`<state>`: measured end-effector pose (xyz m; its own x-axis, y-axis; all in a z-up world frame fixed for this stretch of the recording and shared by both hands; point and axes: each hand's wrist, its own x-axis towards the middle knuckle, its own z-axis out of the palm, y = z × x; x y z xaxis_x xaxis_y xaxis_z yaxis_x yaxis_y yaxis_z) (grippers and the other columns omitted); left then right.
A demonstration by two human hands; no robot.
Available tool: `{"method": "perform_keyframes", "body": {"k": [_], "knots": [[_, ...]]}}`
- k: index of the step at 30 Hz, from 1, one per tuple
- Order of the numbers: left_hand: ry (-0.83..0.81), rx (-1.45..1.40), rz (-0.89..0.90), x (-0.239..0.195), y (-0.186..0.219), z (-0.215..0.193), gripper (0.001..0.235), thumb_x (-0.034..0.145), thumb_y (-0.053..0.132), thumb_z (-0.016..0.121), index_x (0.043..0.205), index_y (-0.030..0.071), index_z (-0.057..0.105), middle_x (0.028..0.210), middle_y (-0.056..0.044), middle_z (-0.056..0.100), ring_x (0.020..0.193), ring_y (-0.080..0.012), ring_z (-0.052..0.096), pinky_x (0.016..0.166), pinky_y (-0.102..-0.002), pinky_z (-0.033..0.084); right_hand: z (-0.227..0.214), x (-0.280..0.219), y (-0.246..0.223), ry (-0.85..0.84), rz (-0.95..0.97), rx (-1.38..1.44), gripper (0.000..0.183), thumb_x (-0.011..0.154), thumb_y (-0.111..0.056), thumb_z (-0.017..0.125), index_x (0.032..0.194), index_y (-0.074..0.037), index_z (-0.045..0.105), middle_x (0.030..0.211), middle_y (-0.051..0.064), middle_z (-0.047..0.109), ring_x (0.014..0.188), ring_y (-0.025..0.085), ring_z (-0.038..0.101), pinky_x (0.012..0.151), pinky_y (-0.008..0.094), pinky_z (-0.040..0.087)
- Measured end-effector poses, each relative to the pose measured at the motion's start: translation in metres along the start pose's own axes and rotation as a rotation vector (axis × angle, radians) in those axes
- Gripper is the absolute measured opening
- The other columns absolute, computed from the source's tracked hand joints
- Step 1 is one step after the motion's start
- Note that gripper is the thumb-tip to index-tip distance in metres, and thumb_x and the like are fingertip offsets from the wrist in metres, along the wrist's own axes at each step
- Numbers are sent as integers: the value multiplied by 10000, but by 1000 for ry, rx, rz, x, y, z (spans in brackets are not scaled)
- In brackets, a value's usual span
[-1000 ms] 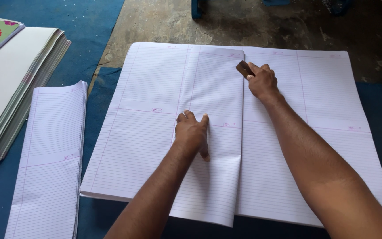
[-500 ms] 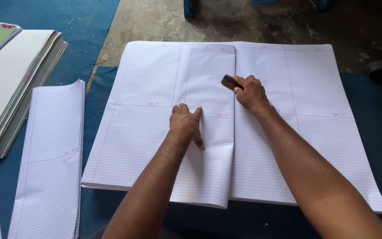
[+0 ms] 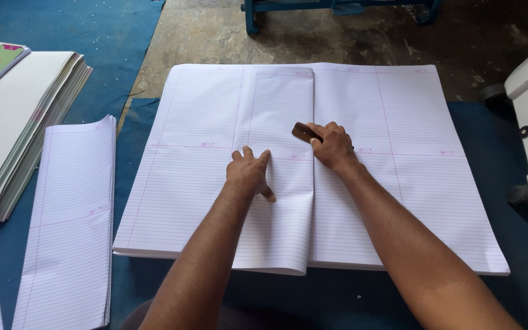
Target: The person folds large lined paper sheets in half and presses the crease with a small wooden tool. They repeat this process for multiple sheets, stacking the folded sheets to the left.
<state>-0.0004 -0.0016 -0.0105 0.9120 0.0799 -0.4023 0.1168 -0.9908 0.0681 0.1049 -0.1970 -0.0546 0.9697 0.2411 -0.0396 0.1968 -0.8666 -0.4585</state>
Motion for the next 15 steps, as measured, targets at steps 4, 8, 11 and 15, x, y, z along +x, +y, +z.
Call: {"method": "perform_keyframes", "body": {"k": [4, 8, 11, 15], "knots": [[24, -8, -7, -4, 1, 3, 1241, 522, 527, 946, 1567, 309, 314, 1534, -216, 389, 1397, -382, 398, 913, -406, 601, -1, -12, -2, -8, -14, -8, 499, 951, -231, 597, 1447, -270, 555, 1077, 53, 571, 1081, 192, 534, 1046, 397, 470], [16, -7, -15, -8, 5, 4, 1172, 555, 497, 922, 1564, 333, 349, 1464, -182, 495, 1373, -339, 453, 908, -397, 604, -1, -27, -5, -14, -14, -6, 491, 954, -227, 593, 1441, -271, 558, 1069, 42, 574, 1068, 184, 538, 1031, 387, 480], [15, -2, -28, -10, 7, 4, 1130, 577, 481, 923, 1550, 342, 366, 1468, -176, 489, 1385, -336, 436, 915, -394, 596, -1, -39, -7, -12, -42, -7, 486, 951, -213, 594, 1434, -266, 564, 1065, 39, 575, 1056, 180, 543, 1018, 381, 490], [53, -18, -20, -8, 6, 9, 1123, 576, 458, 931, 1544, 350, 372, 1513, -198, 435, 1411, -368, 396, 920, -400, 595, -1, -52, -8, -23, -61, -20, 486, 952, -209, 595, 1433, -275, 569, 1040, 42, 586, 1034, 179, 552, 1012, 376, 497]]}}
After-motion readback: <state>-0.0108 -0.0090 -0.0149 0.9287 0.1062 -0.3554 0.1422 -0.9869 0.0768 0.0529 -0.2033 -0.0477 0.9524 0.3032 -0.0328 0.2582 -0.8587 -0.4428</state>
